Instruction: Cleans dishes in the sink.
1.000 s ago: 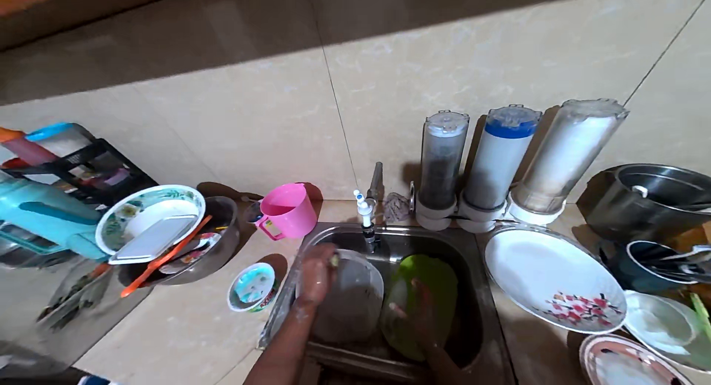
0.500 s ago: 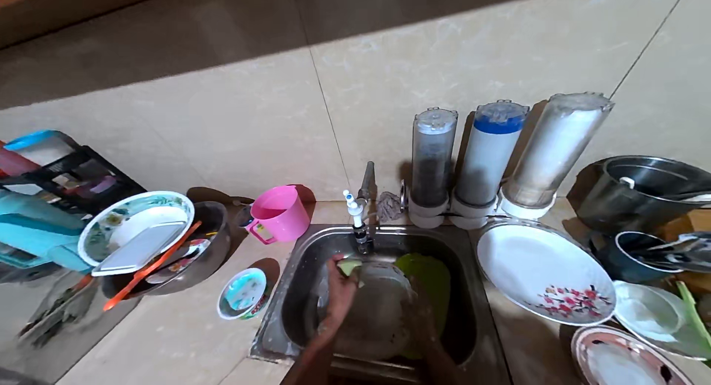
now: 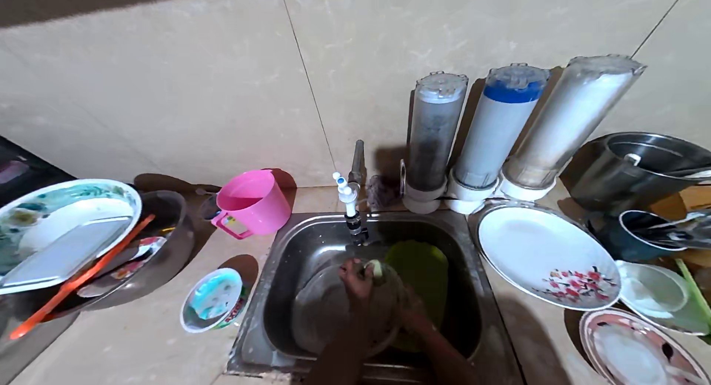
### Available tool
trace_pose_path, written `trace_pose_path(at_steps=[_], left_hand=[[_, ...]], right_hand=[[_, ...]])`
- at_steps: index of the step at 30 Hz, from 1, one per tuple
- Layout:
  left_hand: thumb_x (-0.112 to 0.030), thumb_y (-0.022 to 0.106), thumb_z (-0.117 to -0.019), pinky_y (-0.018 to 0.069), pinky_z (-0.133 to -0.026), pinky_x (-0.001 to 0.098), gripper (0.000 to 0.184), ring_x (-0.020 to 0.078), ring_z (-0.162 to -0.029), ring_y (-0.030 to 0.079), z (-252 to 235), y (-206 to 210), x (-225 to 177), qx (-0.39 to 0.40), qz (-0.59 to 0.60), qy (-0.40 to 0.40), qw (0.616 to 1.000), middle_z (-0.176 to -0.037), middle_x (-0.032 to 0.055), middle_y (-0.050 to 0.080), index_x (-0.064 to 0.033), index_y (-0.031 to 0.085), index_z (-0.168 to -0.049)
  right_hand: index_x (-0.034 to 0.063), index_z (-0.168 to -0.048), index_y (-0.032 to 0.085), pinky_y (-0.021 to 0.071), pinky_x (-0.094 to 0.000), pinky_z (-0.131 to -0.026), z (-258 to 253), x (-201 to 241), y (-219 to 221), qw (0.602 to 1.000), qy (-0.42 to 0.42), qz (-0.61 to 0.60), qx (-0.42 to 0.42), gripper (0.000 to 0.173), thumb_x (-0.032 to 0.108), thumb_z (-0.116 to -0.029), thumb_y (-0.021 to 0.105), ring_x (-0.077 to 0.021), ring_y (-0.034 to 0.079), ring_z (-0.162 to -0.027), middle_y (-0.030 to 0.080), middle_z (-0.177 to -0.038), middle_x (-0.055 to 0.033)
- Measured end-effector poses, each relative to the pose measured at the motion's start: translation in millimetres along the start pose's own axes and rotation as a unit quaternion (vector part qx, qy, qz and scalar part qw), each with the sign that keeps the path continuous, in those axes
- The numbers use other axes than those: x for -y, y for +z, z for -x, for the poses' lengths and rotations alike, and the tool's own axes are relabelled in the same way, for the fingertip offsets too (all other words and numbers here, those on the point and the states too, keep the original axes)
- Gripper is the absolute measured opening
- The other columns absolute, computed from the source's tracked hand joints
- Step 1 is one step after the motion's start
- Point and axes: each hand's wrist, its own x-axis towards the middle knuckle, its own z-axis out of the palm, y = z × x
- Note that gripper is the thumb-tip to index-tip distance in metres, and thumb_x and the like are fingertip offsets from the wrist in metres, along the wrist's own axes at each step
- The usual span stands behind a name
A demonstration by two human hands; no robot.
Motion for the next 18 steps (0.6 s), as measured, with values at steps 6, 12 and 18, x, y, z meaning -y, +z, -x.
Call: trace_pose_path(at_steps=[6,12,18], left_hand=[[-0.014,0.064,-0.0976,0.0571,-0.093,0.0369,0.036,0.0281,-0.109,0.067,35.1,-4.0,-37.3,0.190,0.085,0.070,0.976,-0.122,0.0275,0.063,0.0114,0.062,-0.124],[-0.002,0.072,-0.0871,0.0554,-0.093,0.0469,0.032,0.0375,-0.103,0.068,-21.6,-14.7,27.3,0.052,-0.012,0.030,0.998,-0.112,0.0317,0.067,0.0143,0.066,-0.114],[0.001,0.068,-0.0894,0.0572,-0.091,0.0416,0.018,0.0320,-0.099,0.070,5.5,-1.0,-8.6,0.097,-0.001,0.099,0.990,-0.107,0.0271,0.070,0.0110,0.072,-0.104]], right_hand=[[0.0004,-0.150,0.039,0.0556,-0.0413,-0.089,0.7,2.2,-3.3,1.000,-0.011,-0.029,0.002,0.057,0.007,-0.0984,0.061,-0.0242,0.063,-0.108,0.059,-0.131,-0.0207],[0.0067,-0.157,0.031,0.0556,-0.0537,-0.088,-8.5,-9.0,2.8,0.998,0.043,-0.049,0.011,0.071,0.002,-0.0939,0.062,-0.0375,0.061,-0.115,0.051,-0.141,-0.0267],[-0.0014,-0.156,0.030,0.0490,-0.0482,-0.102,2.5,4.9,0.2,1.000,0.001,0.001,0.020,0.069,-0.001,-0.0953,0.062,-0.0345,0.056,-0.125,0.049,-0.145,-0.0285]])
